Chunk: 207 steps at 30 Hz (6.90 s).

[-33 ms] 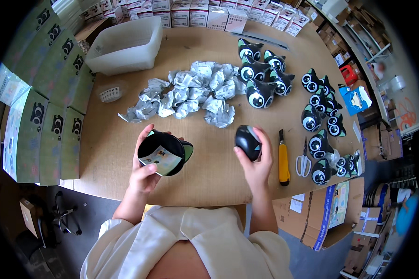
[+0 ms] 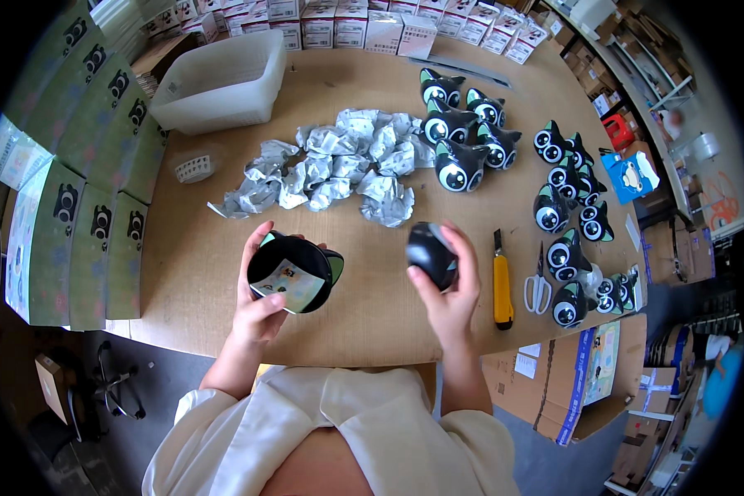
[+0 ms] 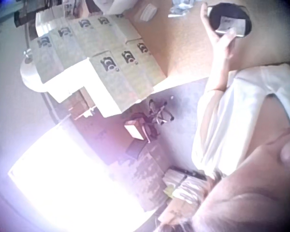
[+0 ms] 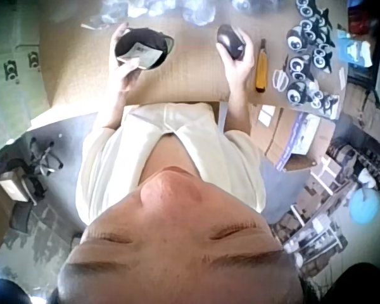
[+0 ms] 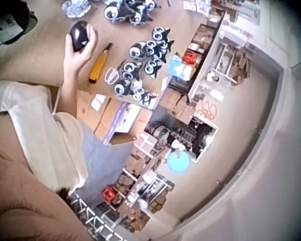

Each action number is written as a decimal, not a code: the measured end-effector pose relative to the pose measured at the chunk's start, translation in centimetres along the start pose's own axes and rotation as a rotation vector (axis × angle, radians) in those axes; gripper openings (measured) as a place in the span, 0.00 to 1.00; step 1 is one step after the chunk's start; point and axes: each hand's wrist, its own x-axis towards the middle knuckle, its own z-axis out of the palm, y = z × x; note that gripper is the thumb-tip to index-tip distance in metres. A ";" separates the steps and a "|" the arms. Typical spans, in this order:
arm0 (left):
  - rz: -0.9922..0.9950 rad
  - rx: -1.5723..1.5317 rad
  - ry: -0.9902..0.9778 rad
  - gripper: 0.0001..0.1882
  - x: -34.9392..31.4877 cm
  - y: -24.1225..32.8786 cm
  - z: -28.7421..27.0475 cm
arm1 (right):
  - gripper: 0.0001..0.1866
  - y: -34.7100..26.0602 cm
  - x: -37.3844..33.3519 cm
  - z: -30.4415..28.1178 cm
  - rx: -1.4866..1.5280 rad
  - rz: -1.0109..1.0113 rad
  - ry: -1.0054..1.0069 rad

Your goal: The person repeatedly picks up small black cat-shaped objects, uses a yellow utility knife to cut away plastic or tape, and wipes each item with a white cloth. Finished items are placed on the table among others. The person handles each object one at a time, rotating it to clean different sides.

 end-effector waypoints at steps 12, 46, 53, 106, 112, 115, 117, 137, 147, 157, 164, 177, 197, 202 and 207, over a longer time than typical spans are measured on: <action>-0.020 0.180 0.143 0.48 0.1 -2.3 1.7 | 0.34 -4.4 0.2 4.9 0.215 -0.277 -0.311; -0.234 0.397 -0.193 0.45 0.3 0.5 1.5 | 0.29 -2.9 1.1 6.7 0.271 -0.134 -0.497; -0.252 0.385 -0.208 0.45 0.4 0.6 1.7 | 0.29 -3.7 0.9 6.3 0.211 -0.144 -0.454; 0.442 0.612 -0.539 0.66 0.6 -0.6 0.6 | 0.54 -3.6 -1.1 5.5 0.181 -0.648 -0.452; 0.613 0.657 -0.585 0.82 2.1 -2.1 -0.1 | 0.76 -4.6 -1.7 3.6 0.737 0.162 -0.637; 0.224 0.586 -0.560 0.85 3.0 -1.2 1.5 | 0.75 -4.1 -1.4 2.8 0.570 0.082 -0.458; -0.069 0.446 -0.455 0.80 2.7 -1.7 2.3 | 0.74 -3.0 -1.5 2.2 0.554 0.100 -0.374; 0.020 0.722 -0.599 0.48 8.8 -13.3 6.9 | 0.48 -2.2 7.4 -17.9 -0.838 -0.152 0.157; 0.167 0.859 -0.478 0.27 9.1 -14.1 6.8 | 0.50 9.8 14.3 -32.4 -1.315 0.414 0.161; 0.163 0.879 -0.492 0.29 9.1 -13.3 7.1 | 0.46 13.8 15.5 -31.7 -1.245 0.684 0.064; 0.163 0.852 -0.481 0.27 9.0 -13.0 7.0 | 0.50 12.9 15.4 -32.5 -1.115 0.765 0.046; 0.142 0.814 -0.499 0.28 8.9 -12.8 7.1 | 0.51 13.3 15.2 -33.7 -0.981 0.773 0.115; 0.164 0.821 -0.503 0.28 9.1 -12.6 7.5 | 0.55 9.1 15.9 -25.5 -1.369 0.005 -0.403; 0.173 0.830 -0.523 0.29 8.8 -11.0 7.9 | 0.46 8.5 15.9 -23.9 -1.483 -0.042 -0.465; 0.123 0.846 -0.501 0.38 7.7 -8.8 7.2 | 0.45 1.8 11.8 -15.4 -0.840 -0.056 -0.100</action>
